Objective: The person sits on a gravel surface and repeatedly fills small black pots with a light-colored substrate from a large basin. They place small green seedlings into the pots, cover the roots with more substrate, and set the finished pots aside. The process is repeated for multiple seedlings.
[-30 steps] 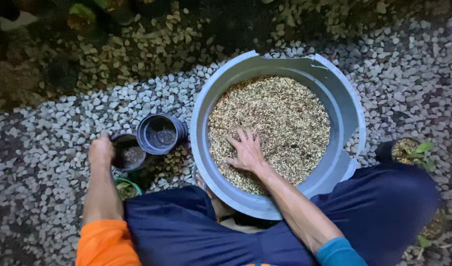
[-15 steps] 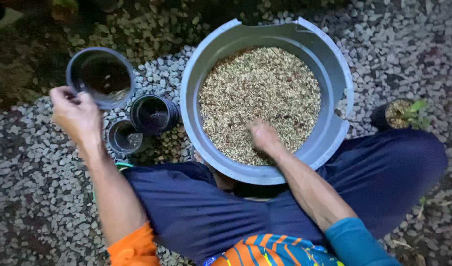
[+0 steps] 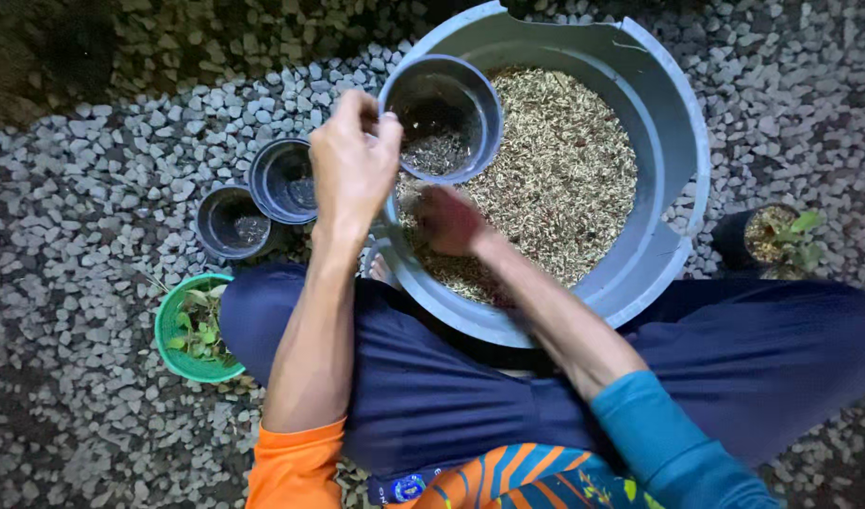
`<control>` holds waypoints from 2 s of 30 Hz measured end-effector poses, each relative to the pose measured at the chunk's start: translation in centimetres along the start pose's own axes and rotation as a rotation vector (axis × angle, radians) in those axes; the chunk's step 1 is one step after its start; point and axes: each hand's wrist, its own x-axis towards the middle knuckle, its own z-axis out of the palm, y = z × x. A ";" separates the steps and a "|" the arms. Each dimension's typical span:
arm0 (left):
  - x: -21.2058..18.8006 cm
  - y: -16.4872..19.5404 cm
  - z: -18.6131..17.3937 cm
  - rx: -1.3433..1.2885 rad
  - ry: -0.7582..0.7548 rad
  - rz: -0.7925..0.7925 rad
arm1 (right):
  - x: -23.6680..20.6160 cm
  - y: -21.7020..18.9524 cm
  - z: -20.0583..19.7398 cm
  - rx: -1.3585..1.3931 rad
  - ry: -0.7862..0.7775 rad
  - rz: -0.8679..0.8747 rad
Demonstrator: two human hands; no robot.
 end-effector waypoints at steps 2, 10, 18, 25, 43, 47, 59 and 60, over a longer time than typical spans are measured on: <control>0.0 -0.7 0.7 0.045 -0.005 0.059 | -0.6 -2.0 0.9 0.032 -0.016 0.035; -0.3 -3.6 4.8 0.095 -0.107 0.031 | -9.8 2.9 -0.3 -0.065 -0.445 0.365; -0.4 -7.3 9.2 0.221 -0.357 -0.128 | -11.9 5.9 -1.8 0.229 -0.248 0.735; -1.7 -10.6 11.0 0.305 -0.579 -0.232 | -13.5 5.4 -2.0 0.495 -0.202 0.827; -1.8 -9.2 10.2 0.041 -0.778 -0.541 | -7.0 3.9 -9.4 0.584 0.467 0.600; -1.4 -8.0 9.5 0.115 -0.841 -0.534 | -9.9 5.3 -9.1 0.575 0.122 1.074; -0.2 -8.9 12.2 0.459 -0.837 -0.187 | -13.4 5.1 -2.7 0.520 -0.040 0.939; -0.3 -9.0 12.1 0.438 -0.828 -0.192 | -13.1 6.1 -3.8 0.556 0.004 0.901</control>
